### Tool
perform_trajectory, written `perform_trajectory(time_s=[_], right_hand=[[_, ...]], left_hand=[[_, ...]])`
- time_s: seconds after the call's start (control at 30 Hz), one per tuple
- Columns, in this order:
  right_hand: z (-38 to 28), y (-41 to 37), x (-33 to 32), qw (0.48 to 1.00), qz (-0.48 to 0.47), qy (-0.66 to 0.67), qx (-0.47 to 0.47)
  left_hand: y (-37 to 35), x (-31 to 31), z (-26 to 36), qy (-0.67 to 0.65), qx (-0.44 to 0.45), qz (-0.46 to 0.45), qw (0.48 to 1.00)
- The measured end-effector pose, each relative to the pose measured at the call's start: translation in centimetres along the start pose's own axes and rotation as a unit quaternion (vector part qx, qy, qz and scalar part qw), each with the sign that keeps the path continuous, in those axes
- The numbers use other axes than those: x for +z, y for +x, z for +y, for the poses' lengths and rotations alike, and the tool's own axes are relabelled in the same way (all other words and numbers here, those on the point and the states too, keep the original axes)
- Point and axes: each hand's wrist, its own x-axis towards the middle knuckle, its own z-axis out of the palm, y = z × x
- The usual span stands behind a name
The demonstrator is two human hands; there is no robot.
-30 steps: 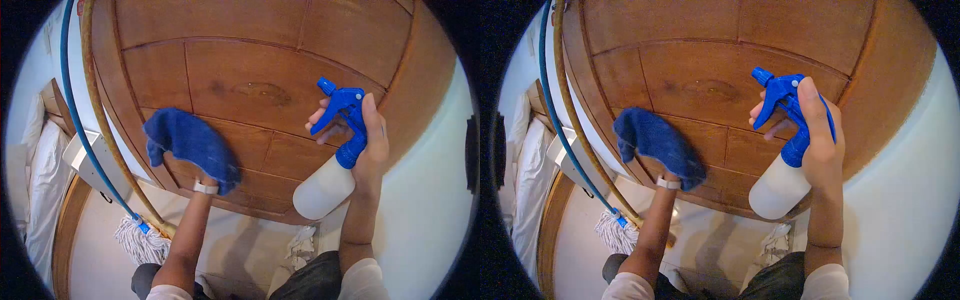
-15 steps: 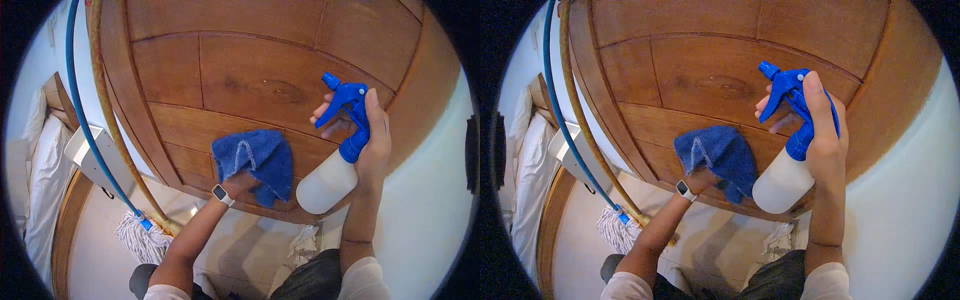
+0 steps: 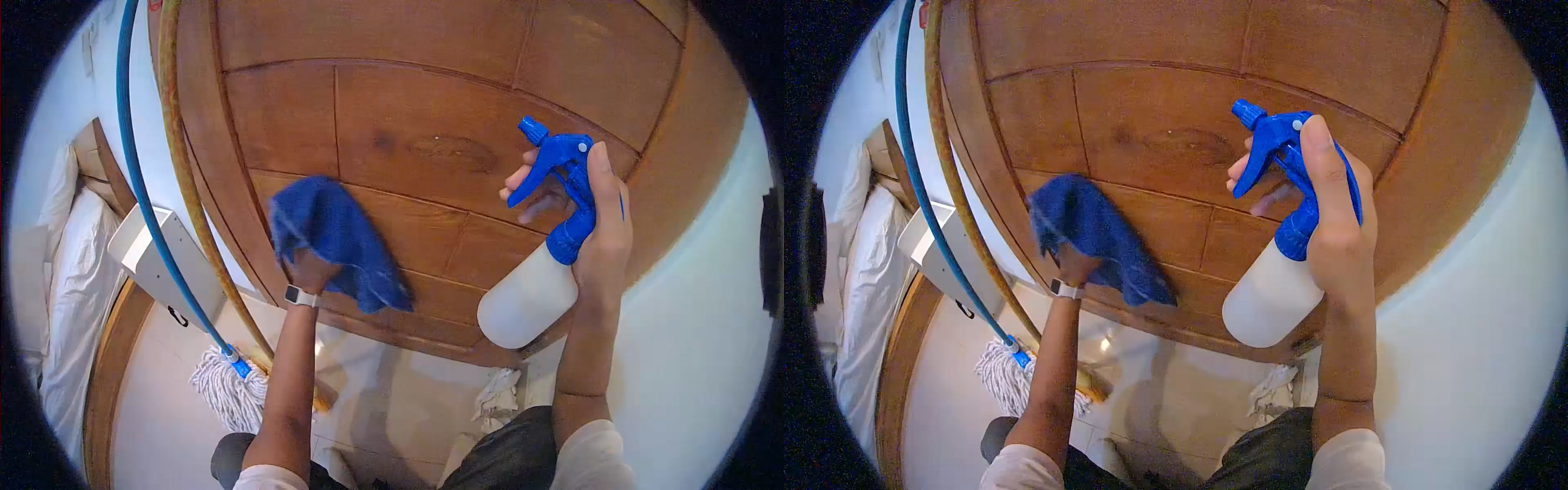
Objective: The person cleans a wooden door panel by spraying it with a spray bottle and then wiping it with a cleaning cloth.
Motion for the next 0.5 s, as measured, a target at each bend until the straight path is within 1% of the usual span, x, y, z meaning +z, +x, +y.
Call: perform_trajectory(time_s=[0.07, 0.1, 0.13, 0.17, 0.2, 0.23, 0.3, 0.33, 0.4, 0.5], right_hand=[[-0.1, 0.0, -0.2, 1.0, 0.003, -0.002, 0.002], [-0.1, -0.1, -0.3, 1.0, 0.005, -0.002, 0.003], [-0.1, -0.1, -0.5, 1.0, 0.004, -0.002, 0.007], [0.0, -0.2, -0.7, 1.0, 0.002, -0.002, 0.009], [0.0, -0.1, -0.9, 1.0, 0.0, -0.002, 0.012], [0.1, 0.0, -1.1, 1.0, -0.004, 0.0, 0.01], [0.5, 0.0, -1.5, 1.0, -0.008, 0.007, 0.008], [0.5, -0.1, -1.5, 1.0, -0.004, 0.002, 0.007], [0.4, 0.0, -1.6, 1.0, 0.003, -0.009, 0.004], [0.4, -0.1, -2.2, 1.0, -0.007, -0.01, 0.004]], left_hand=[[-1.2, 1.3, -3.3, 0.109, -0.005, -0.018, 0.994], [-1.5, 2.2, -4.0, 0.035, -0.062, 0.022, 0.997], [-1.4, 2.8, -4.3, -0.04, -0.119, 0.062, 0.99], [-1.4, 3.2, -4.6, -0.113, -0.175, 0.103, 0.973], [-2.0, 3.9, -4.4, -0.162, -0.212, 0.123, 0.956], [-2.6, 4.5, -2.9, -0.209, -0.249, 0.142, 0.935], [-2.4, 5.7, -0.4, -0.262, -0.294, 0.179, 0.902], [-1.8, 6.0, 0.8, -0.267, -0.303, 0.197, 0.893], [-1.5, 6.9, 2.2, -0.287, -0.324, 0.202, 0.879], [-2.7, 8.6, 3.3, -0.312, -0.342, 0.147, 0.874]])
